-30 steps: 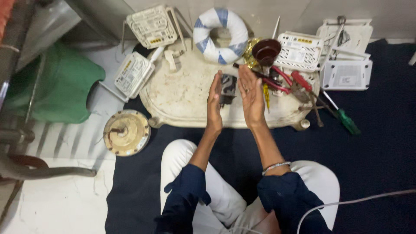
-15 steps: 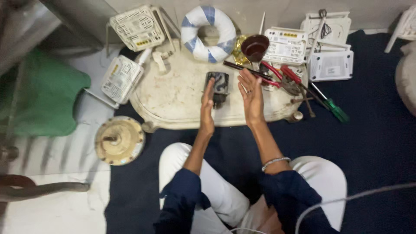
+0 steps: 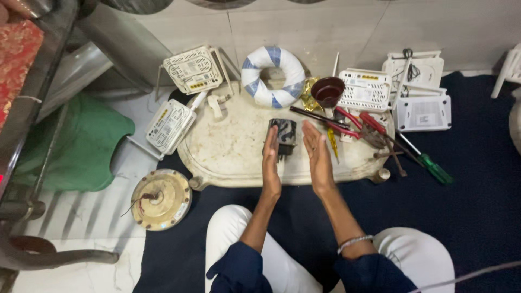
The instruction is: The person sits on the floor and works on a small electric motor. They use a screwdriver to loosen parts, then use pliers to adjust wires and components inside the motor housing.
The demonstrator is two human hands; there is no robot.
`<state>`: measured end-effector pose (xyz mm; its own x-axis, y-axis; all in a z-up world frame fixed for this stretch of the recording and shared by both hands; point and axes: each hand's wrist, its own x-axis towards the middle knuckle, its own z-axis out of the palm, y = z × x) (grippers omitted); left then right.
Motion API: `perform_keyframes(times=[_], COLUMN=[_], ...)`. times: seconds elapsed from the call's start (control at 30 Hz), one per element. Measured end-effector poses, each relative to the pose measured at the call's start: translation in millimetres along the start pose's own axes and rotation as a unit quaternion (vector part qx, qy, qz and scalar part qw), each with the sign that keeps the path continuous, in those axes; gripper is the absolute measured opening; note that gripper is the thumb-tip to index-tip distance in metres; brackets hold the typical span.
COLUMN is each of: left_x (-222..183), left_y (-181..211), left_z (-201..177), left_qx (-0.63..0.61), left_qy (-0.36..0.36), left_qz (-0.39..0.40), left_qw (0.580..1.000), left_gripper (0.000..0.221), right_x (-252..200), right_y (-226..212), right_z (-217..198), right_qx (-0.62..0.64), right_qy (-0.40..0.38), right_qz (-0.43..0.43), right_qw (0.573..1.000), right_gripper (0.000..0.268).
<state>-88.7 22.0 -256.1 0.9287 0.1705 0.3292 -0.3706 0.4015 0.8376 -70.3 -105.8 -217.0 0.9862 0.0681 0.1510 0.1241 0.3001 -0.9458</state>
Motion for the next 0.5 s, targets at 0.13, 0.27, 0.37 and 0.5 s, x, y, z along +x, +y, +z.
perform_keyframes(times=[0.13, 0.27, 0.37, 0.5], left_x=[-3.9, -9.7, -5.0, -12.3], left_y=[10.3, 16.4, 14.6, 11.1], left_z=[6.6, 9.2, 9.5, 3.5], left_qx=[-0.017, -0.01, 0.006, 0.05], left_qy=[0.027, 0.036, 0.041, 0.055], left_qz=[-0.018, -0.025, -0.024, -0.03], left_qw=[0.999, 0.999, 0.999, 0.997], left_gripper=[0.074, 0.071, 0.069, 0.065], right_x=[-8.1, -12.0, -6.3, -14.6], right_y=[-13.1, -20.8, -22.8, -13.9], right_z=[9.9, 10.5, 5.0, -1.5], right_qx=[-0.033, -0.058, -0.071, -0.059], right_qy=[-0.013, -0.01, -0.009, 0.025], right_qz=[0.004, 0.013, 0.021, 0.041], right_qw=[0.999, 0.998, 0.997, 0.997], right_gripper=[0.074, 0.074, 0.075, 0.077])
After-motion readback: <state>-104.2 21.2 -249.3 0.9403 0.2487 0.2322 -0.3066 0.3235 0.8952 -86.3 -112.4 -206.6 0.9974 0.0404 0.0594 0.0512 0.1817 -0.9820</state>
